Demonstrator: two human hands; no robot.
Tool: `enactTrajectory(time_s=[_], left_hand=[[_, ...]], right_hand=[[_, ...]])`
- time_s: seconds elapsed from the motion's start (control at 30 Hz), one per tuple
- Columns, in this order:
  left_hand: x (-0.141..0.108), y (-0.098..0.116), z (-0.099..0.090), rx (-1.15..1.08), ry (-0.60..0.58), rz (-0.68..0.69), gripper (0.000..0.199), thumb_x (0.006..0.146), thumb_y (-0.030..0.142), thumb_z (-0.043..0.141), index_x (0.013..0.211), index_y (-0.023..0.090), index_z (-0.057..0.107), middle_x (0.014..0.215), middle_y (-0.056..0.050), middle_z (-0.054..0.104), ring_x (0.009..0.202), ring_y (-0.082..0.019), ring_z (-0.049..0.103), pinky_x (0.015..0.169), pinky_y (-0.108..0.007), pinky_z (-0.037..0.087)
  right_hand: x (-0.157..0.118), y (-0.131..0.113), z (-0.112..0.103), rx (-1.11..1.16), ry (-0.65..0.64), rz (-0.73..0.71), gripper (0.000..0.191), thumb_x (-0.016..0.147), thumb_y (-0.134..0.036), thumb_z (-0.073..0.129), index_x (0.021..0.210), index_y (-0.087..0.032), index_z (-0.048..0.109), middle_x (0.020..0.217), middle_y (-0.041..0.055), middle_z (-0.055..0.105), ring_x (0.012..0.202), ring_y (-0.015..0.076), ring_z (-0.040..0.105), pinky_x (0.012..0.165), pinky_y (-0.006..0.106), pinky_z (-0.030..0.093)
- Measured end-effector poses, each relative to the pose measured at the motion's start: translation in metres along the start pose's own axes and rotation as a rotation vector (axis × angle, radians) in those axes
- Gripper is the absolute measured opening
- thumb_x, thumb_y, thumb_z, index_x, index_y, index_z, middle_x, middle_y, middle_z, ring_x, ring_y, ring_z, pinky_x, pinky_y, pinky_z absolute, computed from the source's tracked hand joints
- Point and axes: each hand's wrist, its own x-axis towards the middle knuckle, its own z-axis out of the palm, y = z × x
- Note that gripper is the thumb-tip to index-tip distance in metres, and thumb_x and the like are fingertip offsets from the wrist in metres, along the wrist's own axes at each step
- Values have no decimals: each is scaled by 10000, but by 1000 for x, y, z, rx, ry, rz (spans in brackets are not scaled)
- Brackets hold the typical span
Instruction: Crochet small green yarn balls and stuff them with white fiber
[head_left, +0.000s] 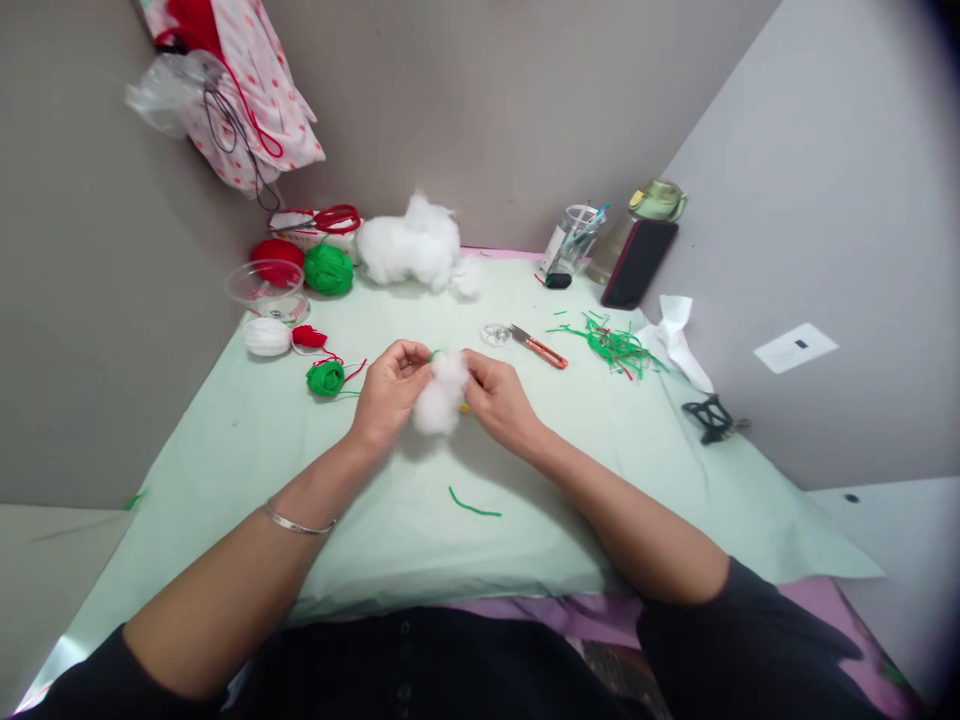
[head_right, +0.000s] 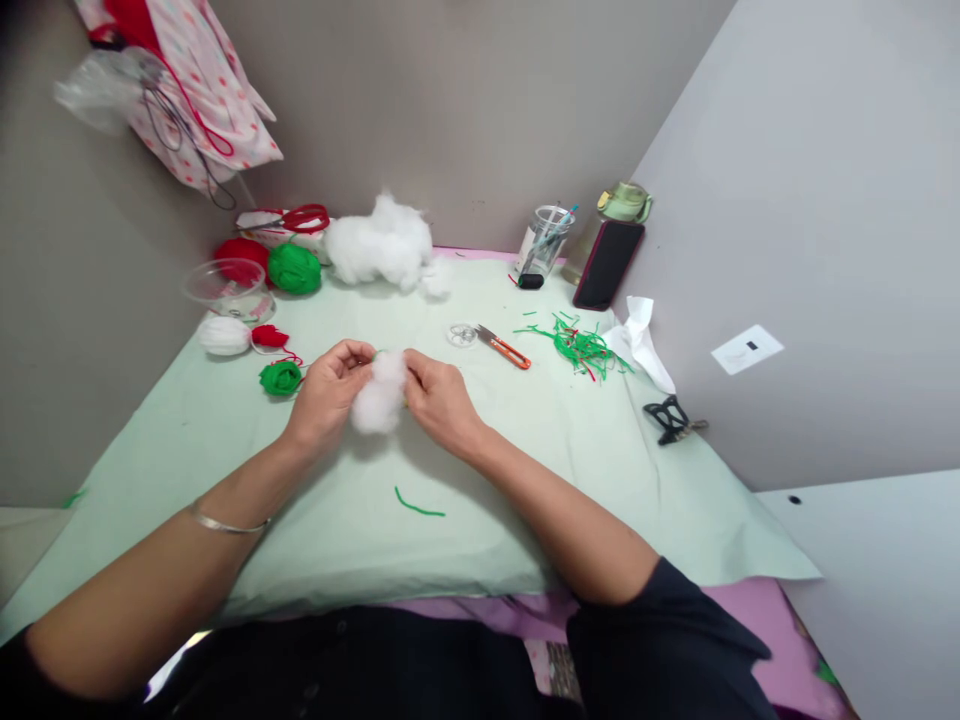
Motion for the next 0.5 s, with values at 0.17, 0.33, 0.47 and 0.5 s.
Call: enactTrajectory(time_s=[0.17, 0.33, 0.47, 0.5], left_hand=[[2, -7, -2, 118, 59, 63, 236, 619, 182, 700, 781, 206, 530, 750, 34, 568, 662, -123, 523, 592, -245, 417], [-1, -9, 0, 192, 96, 180, 251, 639, 172, 676, 825, 221, 516, 856, 17, 543, 809, -154, 540, 671, -258, 452], [-5, -7, 2, 202, 75, 232, 268, 675, 185, 708, 874, 220, 533, 924, 1, 554, 887, -169, 569, 728, -266, 482], [-6, -6, 2, 198, 62, 234, 251, 697, 194, 706, 889, 216, 546, 933, -5, 571, 889, -170, 582, 739, -271, 489]], right_hand=[[-7, -8, 4, -272, -59, -83, 128, 871, -211, 432, 753, -239, 389, 628, -35, 436, 589, 140, 365, 621, 287, 280], [-5, -4, 6, -76, -107, -25, 189, 925, -274, 437, 741, -228, 439, 643, -34, 443, 604, 134, 388, 606, 271, 296], [1, 0, 4, 221, -102, 87, 327, 919, -441, 521, 688, -212, 483, 587, -57, 399, 559, 110, 352, 538, 253, 260], [3, 0, 4, 244, -87, 116, 308, 890, -436, 562, 692, -206, 507, 568, -65, 395, 544, 103, 338, 525, 251, 248]])
